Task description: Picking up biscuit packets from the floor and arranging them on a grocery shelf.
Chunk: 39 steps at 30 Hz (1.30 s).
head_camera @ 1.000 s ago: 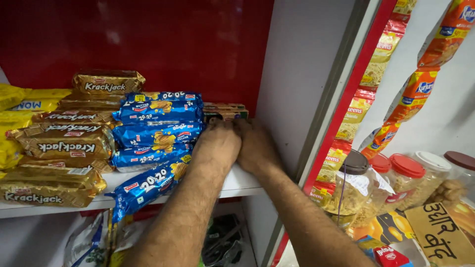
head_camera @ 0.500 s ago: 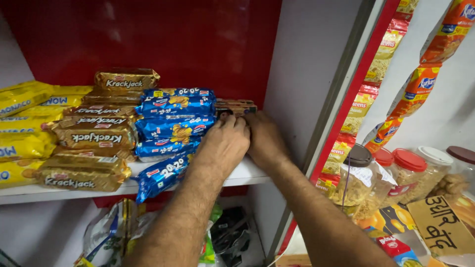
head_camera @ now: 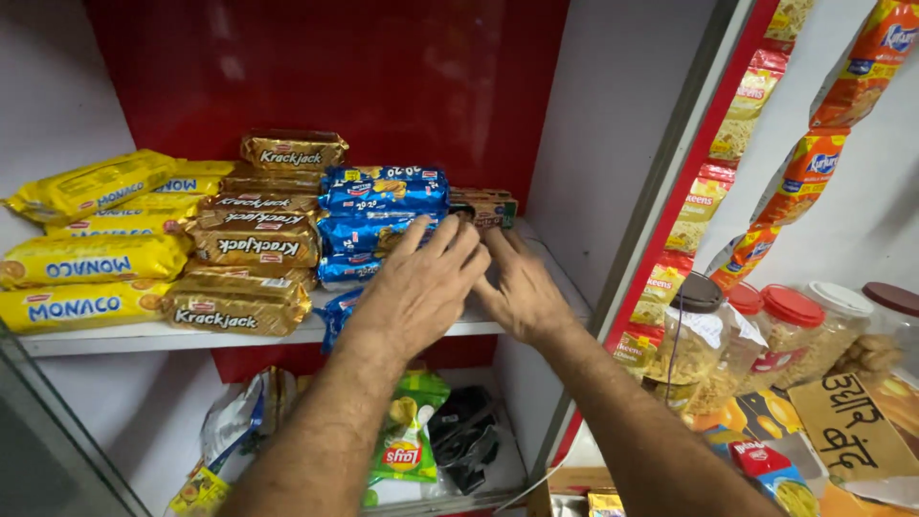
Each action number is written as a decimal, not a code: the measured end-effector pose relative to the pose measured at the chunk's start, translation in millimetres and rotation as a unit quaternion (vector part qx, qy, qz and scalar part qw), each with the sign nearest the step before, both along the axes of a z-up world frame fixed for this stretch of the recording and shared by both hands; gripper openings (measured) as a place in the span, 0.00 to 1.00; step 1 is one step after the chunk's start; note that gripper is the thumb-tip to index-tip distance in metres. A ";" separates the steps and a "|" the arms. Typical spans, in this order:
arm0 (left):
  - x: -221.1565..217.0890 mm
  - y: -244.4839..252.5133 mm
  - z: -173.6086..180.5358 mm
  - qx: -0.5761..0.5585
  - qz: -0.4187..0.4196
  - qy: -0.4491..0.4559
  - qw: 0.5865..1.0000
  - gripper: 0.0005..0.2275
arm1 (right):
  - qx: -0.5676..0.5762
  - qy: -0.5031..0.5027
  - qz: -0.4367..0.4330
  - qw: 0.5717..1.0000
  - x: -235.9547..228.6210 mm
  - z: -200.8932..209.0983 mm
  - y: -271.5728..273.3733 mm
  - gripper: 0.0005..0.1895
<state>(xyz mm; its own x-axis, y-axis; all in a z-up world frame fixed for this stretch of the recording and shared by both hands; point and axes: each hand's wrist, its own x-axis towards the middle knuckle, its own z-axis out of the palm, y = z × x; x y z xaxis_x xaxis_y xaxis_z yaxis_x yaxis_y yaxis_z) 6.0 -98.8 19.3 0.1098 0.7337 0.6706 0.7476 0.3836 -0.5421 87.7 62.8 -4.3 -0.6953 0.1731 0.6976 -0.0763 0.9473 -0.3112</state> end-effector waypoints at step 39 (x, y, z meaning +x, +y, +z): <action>-15.4 -40.8 -4.2 0.009 -0.098 -0.142 0.985 0.33 | -0.049 -0.019 -0.126 0.991 29.0 -12.2 -56.9 0.45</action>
